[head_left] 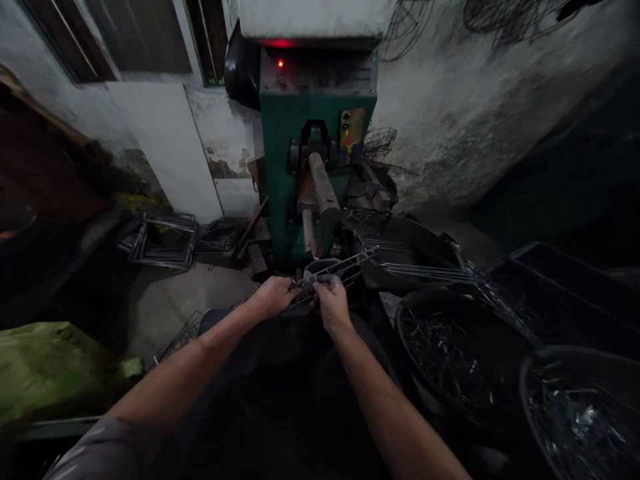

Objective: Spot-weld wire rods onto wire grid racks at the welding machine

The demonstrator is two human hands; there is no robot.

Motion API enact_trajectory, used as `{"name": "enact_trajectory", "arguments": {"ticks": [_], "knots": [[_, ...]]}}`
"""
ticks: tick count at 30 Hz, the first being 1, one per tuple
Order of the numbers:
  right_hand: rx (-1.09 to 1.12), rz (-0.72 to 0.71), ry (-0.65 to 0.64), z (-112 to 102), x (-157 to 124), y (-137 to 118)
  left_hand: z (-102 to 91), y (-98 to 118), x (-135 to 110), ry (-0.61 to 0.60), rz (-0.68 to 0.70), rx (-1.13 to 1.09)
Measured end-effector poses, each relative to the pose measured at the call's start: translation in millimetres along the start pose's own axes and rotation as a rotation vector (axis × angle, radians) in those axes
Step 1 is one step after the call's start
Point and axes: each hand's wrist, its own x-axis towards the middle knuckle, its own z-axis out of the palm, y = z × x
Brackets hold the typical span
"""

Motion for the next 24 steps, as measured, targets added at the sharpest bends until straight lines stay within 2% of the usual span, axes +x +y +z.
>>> {"name": "enact_trajectory", "arguments": {"ticks": [4,13,24], "knots": [[0.052,-0.124,0.005,2,10,9,2.6,-6,8,0.000,0.010,-0.013],[0.031,-0.188,-0.034,-2,26,17,9.8,-11,23,0.010,0.015,-0.042],[-0.012,-0.250,-0.045,-5,49,11,11.2,-11,42,0.066,-0.029,-0.123]]}}
